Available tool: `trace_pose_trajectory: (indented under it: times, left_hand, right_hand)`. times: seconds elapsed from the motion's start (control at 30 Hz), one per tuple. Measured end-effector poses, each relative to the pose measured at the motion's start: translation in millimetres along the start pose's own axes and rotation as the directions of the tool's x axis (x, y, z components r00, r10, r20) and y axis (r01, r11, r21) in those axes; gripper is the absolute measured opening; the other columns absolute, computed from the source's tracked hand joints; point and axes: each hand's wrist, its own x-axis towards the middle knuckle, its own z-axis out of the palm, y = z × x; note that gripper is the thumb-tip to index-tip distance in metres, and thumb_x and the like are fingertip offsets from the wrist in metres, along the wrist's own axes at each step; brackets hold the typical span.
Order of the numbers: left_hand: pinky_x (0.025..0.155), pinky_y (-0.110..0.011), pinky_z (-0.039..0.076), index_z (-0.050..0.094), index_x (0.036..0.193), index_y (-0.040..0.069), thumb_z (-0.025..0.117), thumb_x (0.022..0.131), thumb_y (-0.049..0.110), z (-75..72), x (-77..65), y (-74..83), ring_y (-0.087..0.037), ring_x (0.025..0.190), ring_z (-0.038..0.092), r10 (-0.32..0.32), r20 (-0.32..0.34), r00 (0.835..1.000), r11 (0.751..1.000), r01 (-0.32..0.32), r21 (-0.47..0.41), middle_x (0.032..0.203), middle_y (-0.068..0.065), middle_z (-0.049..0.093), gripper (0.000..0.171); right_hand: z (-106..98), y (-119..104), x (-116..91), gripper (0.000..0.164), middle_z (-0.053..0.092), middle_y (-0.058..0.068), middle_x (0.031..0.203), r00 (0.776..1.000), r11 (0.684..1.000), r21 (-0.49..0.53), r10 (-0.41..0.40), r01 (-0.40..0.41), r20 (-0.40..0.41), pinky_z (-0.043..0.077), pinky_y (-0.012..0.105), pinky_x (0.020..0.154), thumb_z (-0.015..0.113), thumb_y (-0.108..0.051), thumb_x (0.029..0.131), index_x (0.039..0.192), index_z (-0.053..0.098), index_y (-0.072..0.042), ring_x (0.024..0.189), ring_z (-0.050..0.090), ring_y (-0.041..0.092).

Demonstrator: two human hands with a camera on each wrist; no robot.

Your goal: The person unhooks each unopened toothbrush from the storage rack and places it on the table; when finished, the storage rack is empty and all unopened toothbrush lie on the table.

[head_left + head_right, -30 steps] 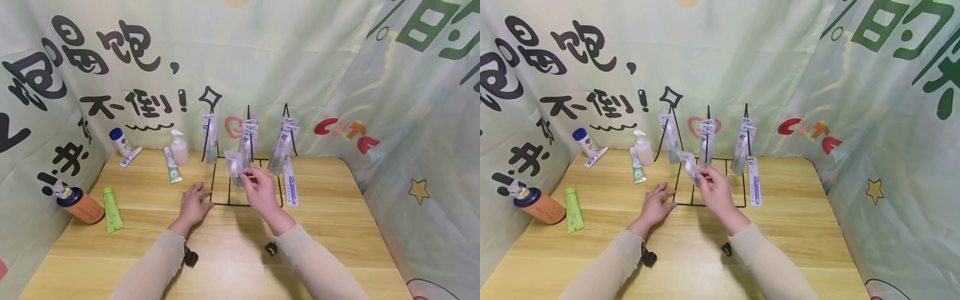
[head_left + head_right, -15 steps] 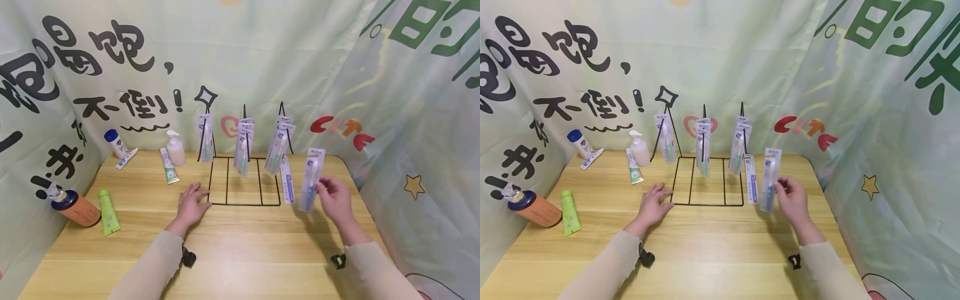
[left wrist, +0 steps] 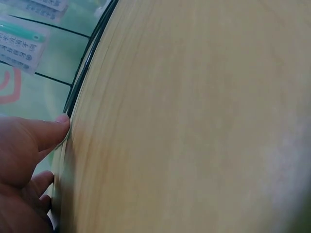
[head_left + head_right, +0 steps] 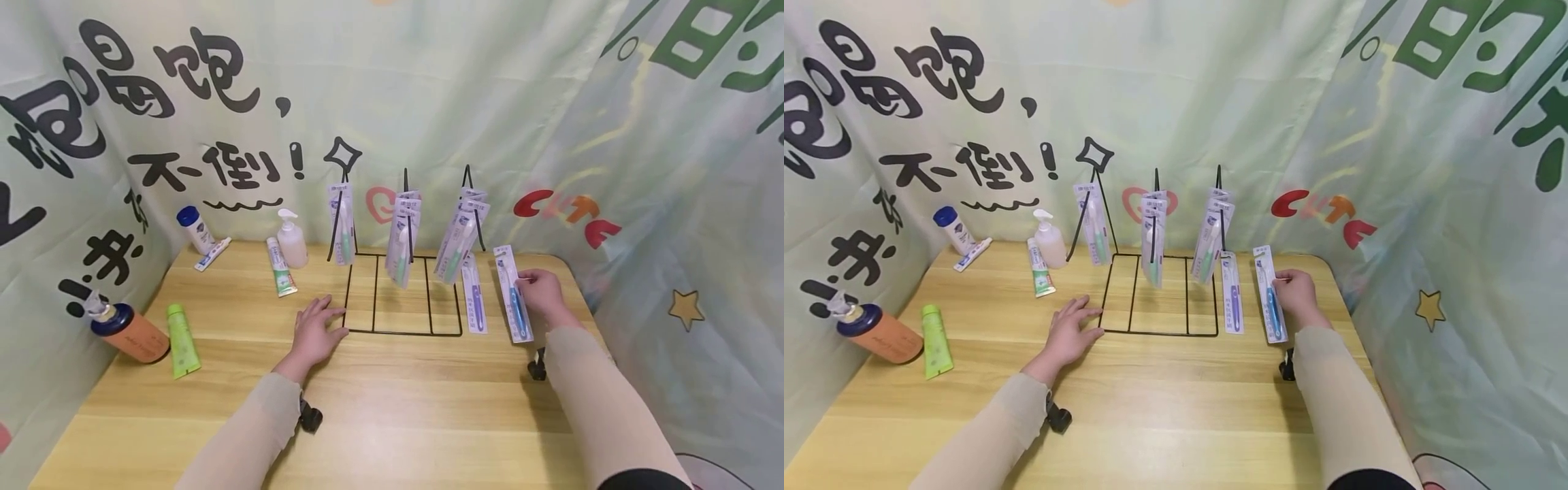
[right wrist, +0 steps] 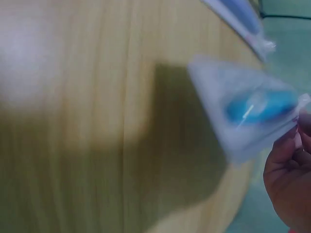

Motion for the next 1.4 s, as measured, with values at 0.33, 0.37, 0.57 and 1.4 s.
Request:
trace_pose_trajectory:
  times: [0.33, 0.37, 0.57, 1.4]
  left_hand:
    - [0.124, -0.072, 0.002, 0.069, 0.137, 0.007, 0.082, 0.093, 0.022, 1.2, 0.3, -0.3, -0.048, 0.156, 0.022, -0.026, 0.013, 1.000, 1.000, 0.026, 0.011, 0.167, -0.021, 0.036, 0.048]
    - [0.124, -0.072, 0.002, 0.069, 0.137, 0.007, 0.082, 0.093, 0.022, 0.9, 0.8, 0.0, -0.048, 0.156, 0.023, -0.025, 0.009, 1.000, 1.000, 0.025, 0.010, 0.167, -0.021, 0.037, 0.048]
    - [0.124, -0.072, 0.004, 0.070, 0.136, 0.006, 0.082, 0.093, 0.020, 0.0, 2.0, 2.3, -0.048, 0.156, 0.024, -0.018, -0.004, 1.000, 1.000, 0.018, -0.004, 0.166, -0.021, 0.039, 0.046]
    - [0.123, -0.075, 0.004, 0.070, 0.137, 0.008, 0.082, 0.094, 0.021, -1.3, 2.2, -1.7, -0.049, 0.155, 0.025, 0.002, -0.003, 1.000, 1.000, -0.002, 0.004, 0.166, -0.022, 0.038, 0.046]
  right_hand:
    - [24, 5, 22, 0.038, 0.061, 0.030, 0.129, 0.990, 0.990, 0.019, 0.136, -0.137, 0.039, 0.054, 0.042, 0.089, 0.053, -0.012, 0.105, 0.135, 0.062, 0.010, 0.106, 0.061, 0.035]
    - [26, 5, 23, 0.037, 0.060, 0.029, 0.130, 0.989, 0.989, 0.023, 0.146, -0.147, 0.035, 0.054, 0.044, 0.091, 0.053, -0.012, 0.105, 0.135, 0.062, 0.009, 0.107, 0.061, 0.035]
    - [32, 3, 27, 0.034, 0.061, 0.028, 0.128, 0.985, 0.985, -0.009, 0.174, -0.174, 0.016, 0.054, 0.048, 0.096, 0.054, -0.012, 0.106, 0.132, 0.064, 0.008, 0.108, 0.062, 0.036]
    - [85, -67, -71, 0.016, 0.073, 0.020, 0.091, 0.951, 0.942, 0.196, -0.230, 0.271, -0.209, 0.051, 0.021, 0.064, 0.068, -0.004, 0.099, 0.107, 0.075, 0.008, 0.075, 0.061, 0.019]
